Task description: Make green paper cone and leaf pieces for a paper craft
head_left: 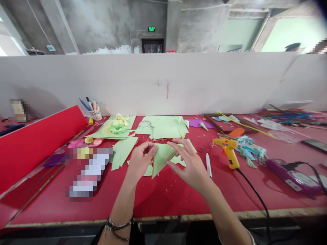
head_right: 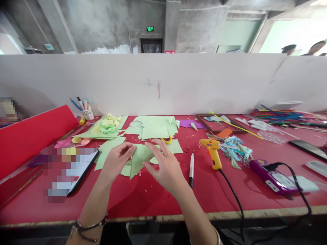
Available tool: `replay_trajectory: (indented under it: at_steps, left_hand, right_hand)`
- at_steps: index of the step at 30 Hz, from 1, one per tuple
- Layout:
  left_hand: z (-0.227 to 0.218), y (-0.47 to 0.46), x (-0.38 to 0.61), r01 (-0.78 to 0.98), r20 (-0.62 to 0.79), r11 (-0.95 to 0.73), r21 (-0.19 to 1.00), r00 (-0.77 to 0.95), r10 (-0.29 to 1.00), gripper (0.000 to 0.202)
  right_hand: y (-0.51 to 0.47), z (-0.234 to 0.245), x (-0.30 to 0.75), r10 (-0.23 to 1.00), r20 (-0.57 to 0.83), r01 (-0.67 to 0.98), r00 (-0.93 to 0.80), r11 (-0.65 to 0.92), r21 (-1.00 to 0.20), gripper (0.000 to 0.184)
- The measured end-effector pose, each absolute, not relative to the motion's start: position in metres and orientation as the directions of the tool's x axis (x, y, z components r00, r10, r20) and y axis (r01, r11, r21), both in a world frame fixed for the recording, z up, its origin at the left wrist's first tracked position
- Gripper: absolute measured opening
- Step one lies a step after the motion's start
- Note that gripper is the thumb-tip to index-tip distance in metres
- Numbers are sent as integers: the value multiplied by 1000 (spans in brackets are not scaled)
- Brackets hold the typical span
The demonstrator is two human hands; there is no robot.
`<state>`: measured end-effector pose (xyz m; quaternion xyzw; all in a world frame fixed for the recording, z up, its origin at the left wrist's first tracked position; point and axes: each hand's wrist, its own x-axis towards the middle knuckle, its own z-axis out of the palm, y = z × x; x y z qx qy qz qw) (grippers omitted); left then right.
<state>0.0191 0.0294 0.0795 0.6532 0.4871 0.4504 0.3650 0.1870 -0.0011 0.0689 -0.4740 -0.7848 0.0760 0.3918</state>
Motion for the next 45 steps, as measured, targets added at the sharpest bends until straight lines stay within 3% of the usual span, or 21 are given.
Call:
replay_trajectory:
  at_steps: [4, 10, 14, 19, 23, 26, 29, 34, 40, 45]
  left_hand:
    - [80, 28, 23, 223, 220, -236, 946, 94, 971, 27]
    - [75, 27, 26, -12, 174, -174, 985, 49, 983, 30]
    - [75, 29, 22, -56, 199, -203, 978, -74, 977, 26]
    - [81, 28, 20, -41, 267, -277, 960, -164, 950, 20]
    - [84, 24, 27, -104, 197, -202, 974, -52, 979, 15]
    - [85, 23, 30, -95, 180, -178, 979, 6, 984, 29]
    - [84, 25, 27, 71, 226, -229, 971, 49, 973, 27]
    - [80, 26, 24, 282, 317, -396, 874, 286, 904, 25]
    - [75, 27, 28, 276, 335, -380, 883, 197, 921, 17]
    - [76, 23, 27, 177, 225, -309, 934, 378, 898, 42]
  right_hand:
    - [-2, 68, 185, 803, 529, 615, -273, 569, -546, 46]
    - [-2, 69, 185, 794, 551, 490, -257, 598, -634, 32]
    - [-1, 69, 194, 763, 562, 485, -319, 641, -594, 28]
    - [2, 74, 204, 695, 713, 483, -93, 658, -578, 10]
    - [5, 74, 207, 775, 631, 342, 41, 582, -738, 7]
    - [7, 72, 208, 864, 500, 196, 63, 480, -855, 15]
    - [8, 70, 210, 898, 420, 106, 132, 409, -906, 24]
    - [11, 68, 214, 896, 382, -7, 225, 393, -919, 22]
    - [12, 71, 218, 891, 385, 50, 240, 384, -922, 17]
    - [9, 71, 216, 880, 461, 196, 116, 435, -879, 12]
